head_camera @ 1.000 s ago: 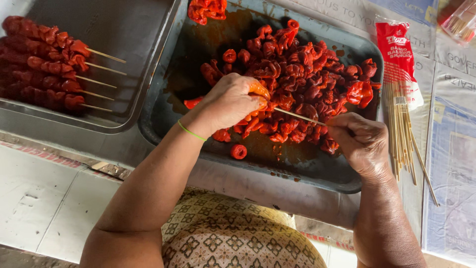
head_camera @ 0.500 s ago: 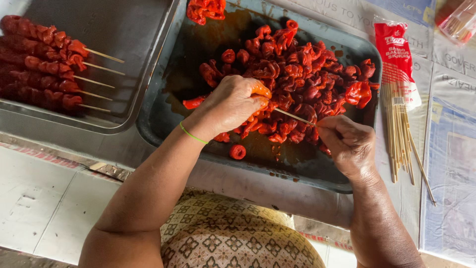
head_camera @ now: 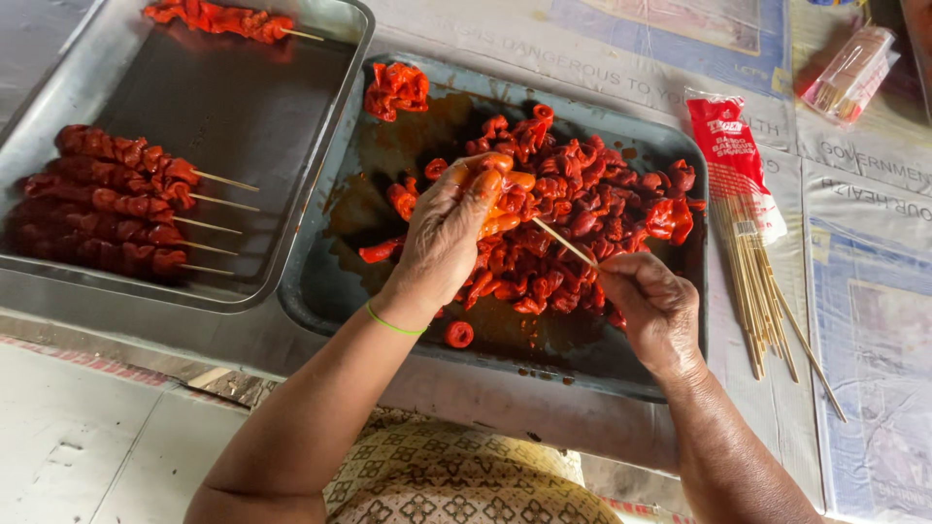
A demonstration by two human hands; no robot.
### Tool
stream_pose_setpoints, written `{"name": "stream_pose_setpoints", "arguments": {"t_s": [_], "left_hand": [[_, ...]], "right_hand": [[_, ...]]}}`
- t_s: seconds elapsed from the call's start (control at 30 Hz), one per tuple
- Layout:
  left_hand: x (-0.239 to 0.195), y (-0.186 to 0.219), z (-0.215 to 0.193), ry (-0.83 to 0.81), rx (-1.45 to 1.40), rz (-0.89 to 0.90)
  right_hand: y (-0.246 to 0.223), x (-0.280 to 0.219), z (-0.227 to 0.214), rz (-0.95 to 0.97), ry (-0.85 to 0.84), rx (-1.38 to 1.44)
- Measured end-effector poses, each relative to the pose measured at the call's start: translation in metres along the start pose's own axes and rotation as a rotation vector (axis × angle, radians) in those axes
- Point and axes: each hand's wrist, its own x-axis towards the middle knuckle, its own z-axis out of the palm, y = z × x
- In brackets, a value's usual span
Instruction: The person skewers pieces of marinated red meat onto thin wooden sticks. They pick up the meat from a metal tray and thread it onto the skewers, then place the completed skewers into a separate tray. The process is repeated continuously throughout the video.
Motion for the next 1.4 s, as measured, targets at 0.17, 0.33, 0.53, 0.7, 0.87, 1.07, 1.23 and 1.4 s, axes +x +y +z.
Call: {"name": "stream_pose_setpoints", "arguments": {"t_s": [0.17, 0.33, 0.53, 0.7, 0.87, 1.07, 1.23, 1.4], "left_hand": [[-0.003, -0.007, 0.007, 0.017, -0.093, 0.079], [-0.009, -0.016, 0.024, 0.095, -0.129, 0.137], [-0.021, -0.046, 0.044, 0.133, 0.037, 0.164], [-0.039, -0.075, 0.071, 0.051, 0.344, 0.047], [-0.020, -0.032, 0.052, -0.106, 0.702, 0.245], [-0.006, 0.074, -0.025, -0.135, 1.453, 0.247], [-0.029, 0.085, -0.036, -0.212, 1.667, -0.091], [-0.055, 0.055, -0.039, -0.288, 1.661, 0.278]], "right_hand": [[-0.001, -0.003, 0.003, -0.001, -0.039, 0.093], [-0.003, -0.006, 0.010, 0.137, -0.032, 0.229], [-0.003, -0.010, 0.015, 0.188, -0.058, 0.336], [0.002, -0.008, 0.011, 0.144, 0.007, 0.358], [0.002, 0.001, -0.004, 0.168, 0.044, 0.571], [0.004, 0.019, -0.036, 0.126, 0.146, 0.702], [0.004, 0.022, -0.038, 0.164, 0.150, 0.695], [0.006, 0.020, -0.029, 0.112, 0.129, 0.647]]}}
